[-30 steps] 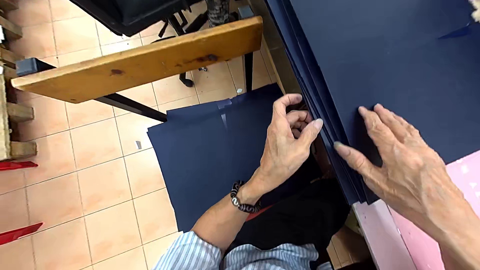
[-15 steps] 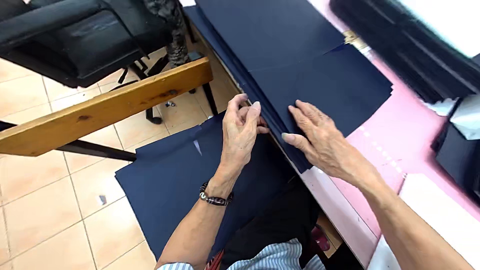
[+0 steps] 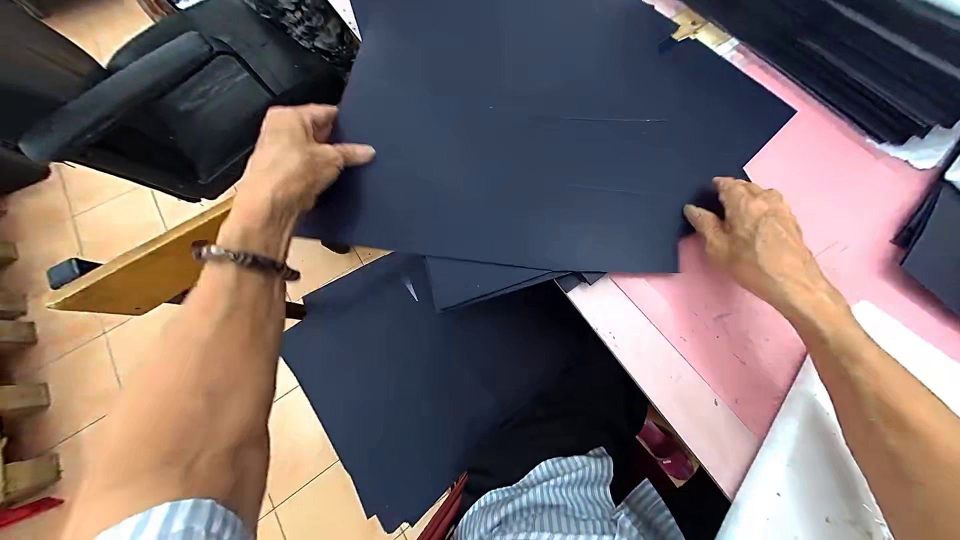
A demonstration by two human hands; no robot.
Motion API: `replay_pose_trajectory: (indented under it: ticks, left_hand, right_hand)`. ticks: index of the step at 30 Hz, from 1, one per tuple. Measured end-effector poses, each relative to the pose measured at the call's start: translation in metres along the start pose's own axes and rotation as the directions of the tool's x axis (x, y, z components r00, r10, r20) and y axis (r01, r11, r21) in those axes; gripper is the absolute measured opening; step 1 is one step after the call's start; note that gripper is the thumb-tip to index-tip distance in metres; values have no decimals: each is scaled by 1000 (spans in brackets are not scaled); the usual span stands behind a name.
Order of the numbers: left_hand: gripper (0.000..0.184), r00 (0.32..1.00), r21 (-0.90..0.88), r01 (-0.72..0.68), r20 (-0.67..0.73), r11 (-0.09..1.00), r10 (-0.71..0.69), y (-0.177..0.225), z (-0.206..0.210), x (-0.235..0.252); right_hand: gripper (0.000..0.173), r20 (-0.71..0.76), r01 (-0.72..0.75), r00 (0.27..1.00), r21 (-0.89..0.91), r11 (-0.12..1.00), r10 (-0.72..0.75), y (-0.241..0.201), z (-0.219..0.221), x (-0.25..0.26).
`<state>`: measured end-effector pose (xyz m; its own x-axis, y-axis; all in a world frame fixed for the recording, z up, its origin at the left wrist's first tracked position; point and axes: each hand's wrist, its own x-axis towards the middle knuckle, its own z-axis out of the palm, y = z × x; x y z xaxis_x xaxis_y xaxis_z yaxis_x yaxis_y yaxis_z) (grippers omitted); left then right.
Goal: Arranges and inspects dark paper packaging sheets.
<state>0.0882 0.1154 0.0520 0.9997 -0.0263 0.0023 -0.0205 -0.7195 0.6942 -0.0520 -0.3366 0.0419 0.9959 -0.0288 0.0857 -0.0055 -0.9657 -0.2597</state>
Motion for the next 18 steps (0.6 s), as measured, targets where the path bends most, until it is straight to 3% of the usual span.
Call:
replay_pose_trajectory:
  ticks: [2,4,9,11,13,16,18]
  left_hand:
    - [35,995,242,-96,-5,965,100,-5,-17,34]
    - [35,994,414,-98,-3,905,109,5,-21,58]
    - [50,961,547,-204,-44,812,272,52,27,66]
    - [46,923,548,-332,20,768,385,92,67,30]
    - [59,865,488,-491,174,721,471,124,111,-29]
    - [83,808,395,-583,371,710,457,122,162,-77]
    - [81,759,340,-619,488,708,430,114,154,-79]
  right_hand:
    - [46,-5,136,991,-56,989,-137,-11,9,-17]
    - [50,-31,298,953,-93,950,-301,-32,19,-37]
    - [40,-80,567,824,76,821,-561,-82,29,-60]
    - [32,-101,558,829,179,810,-549,-79,23,-47]
    - [29,-200,488,865,113,866,-461,-62,15,-18]
    - [37,-251,344,908,-10,939,-336,-26,21,32]
    - [40,-253,342,905,-49,938,-343,-6,33,55]
